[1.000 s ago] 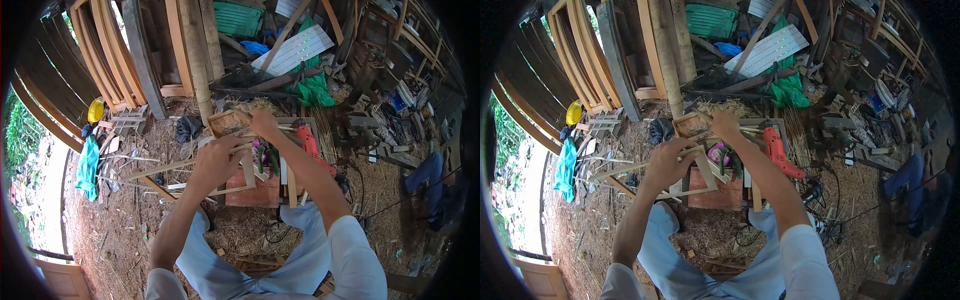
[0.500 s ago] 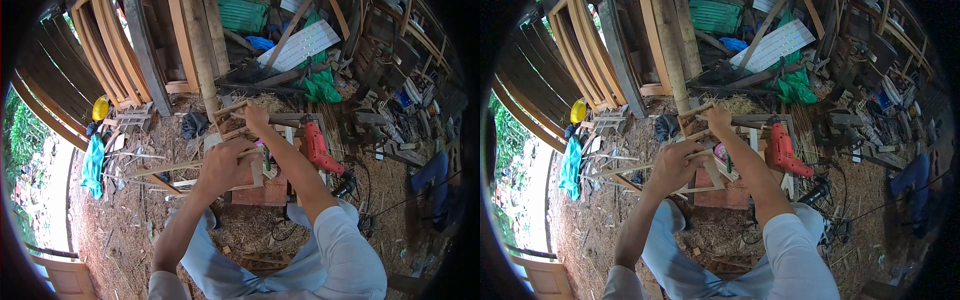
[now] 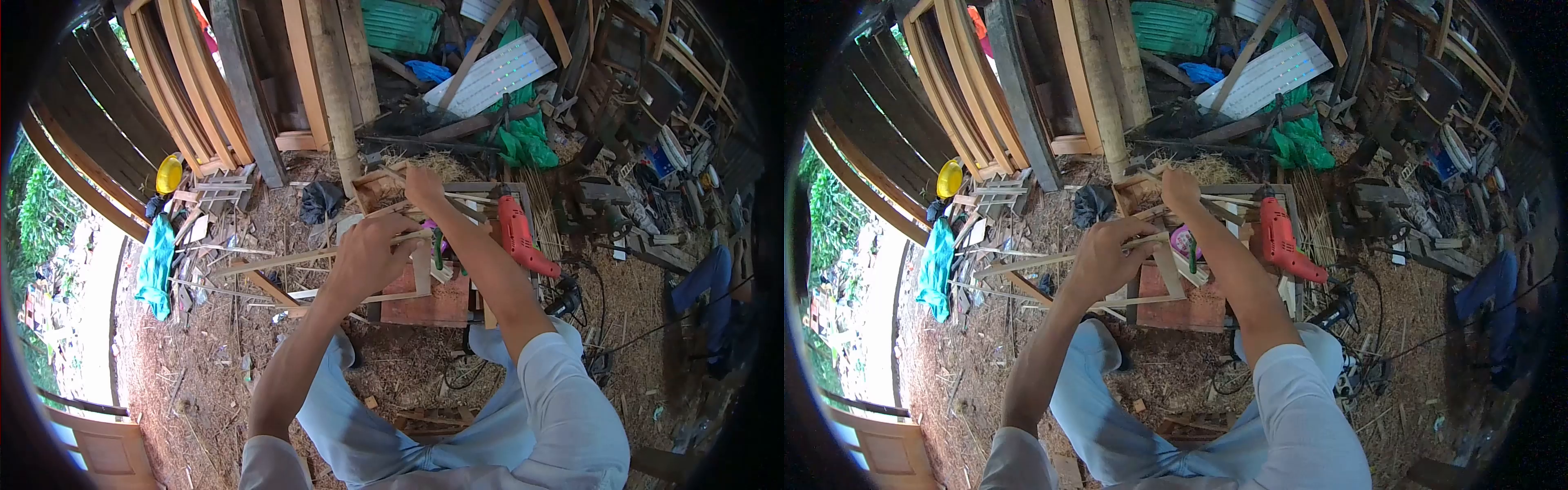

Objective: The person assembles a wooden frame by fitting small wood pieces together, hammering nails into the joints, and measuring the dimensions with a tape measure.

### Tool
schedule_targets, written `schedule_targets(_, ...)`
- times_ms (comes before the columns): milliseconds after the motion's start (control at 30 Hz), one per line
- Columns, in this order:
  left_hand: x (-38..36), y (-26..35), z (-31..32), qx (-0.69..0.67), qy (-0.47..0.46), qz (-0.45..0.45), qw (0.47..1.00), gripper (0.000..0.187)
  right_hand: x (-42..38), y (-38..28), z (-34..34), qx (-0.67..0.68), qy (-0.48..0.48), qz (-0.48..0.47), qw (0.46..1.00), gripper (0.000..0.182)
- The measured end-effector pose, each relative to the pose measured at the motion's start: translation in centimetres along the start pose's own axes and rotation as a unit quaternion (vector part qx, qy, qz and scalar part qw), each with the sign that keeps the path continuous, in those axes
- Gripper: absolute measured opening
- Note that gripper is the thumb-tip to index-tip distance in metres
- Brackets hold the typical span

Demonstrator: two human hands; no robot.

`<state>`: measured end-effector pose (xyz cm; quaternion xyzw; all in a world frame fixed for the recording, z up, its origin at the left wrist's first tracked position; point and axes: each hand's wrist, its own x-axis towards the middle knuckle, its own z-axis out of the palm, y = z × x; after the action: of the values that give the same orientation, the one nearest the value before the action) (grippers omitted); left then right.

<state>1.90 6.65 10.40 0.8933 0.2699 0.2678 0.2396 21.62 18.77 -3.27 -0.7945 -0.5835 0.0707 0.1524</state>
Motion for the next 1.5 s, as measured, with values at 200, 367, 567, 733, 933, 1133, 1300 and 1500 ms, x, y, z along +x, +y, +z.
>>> schedule_targets(200, 0.1, -0.2, -0.1, 0.004, -0.004, 0.000, 1.000, 0.021, -0.2, 0.9, 0.8, 0.064, 0.008, -0.010, 0.998, 0.023)
schedule_targets(367, 0.2, -0.6, 0.2, 0.006, 0.004, 0.002, 1.000, 0.021, 0.2, 1.7, 1.9, 0.084, 0.009, 0.000, 0.996, 0.026)
schedule_targets(567, 0.1, -0.4, 0.0, 0.000, 0.001, 0.001, 1.000, 0.021, -0.2, 1.6, 0.9, 0.153, 0.014, -0.020, 0.988, 0.035)
schedule_targets(733, 0.1, 0.0, -0.2, 0.009, -0.011, -0.020, 1.000, 0.021, 0.7, 1.7, 1.3, 0.191, 0.013, 0.015, 0.981, 0.037)
schedule_targets(933, 0.1, -0.2, -0.2, -0.003, -0.011, -0.004, 1.000, 0.022, 1.7, 2.6, 1.4, 0.241, 0.012, -0.015, 0.970, 0.039)
schedule_targets(1133, 0.1, -0.1, -0.2, -0.004, -0.011, -0.007, 1.000, 0.022, 1.6, 2.5, 1.1, 0.291, 0.035, 0.010, 0.956, 0.023)
schedule_targets(1300, 0.1, 0.1, -0.2, -0.002, -0.011, -0.009, 1.000, 0.022, 2.3, 2.9, 1.8, 0.330, 0.037, 0.017, 0.943, 0.026)
schedule_targets(1500, 0.0, 0.0, -0.1, -0.003, -0.006, 0.005, 1.000, 0.021, 2.0, 2.8, 0.9, 0.327, 0.030, 0.021, 0.944, 0.026)
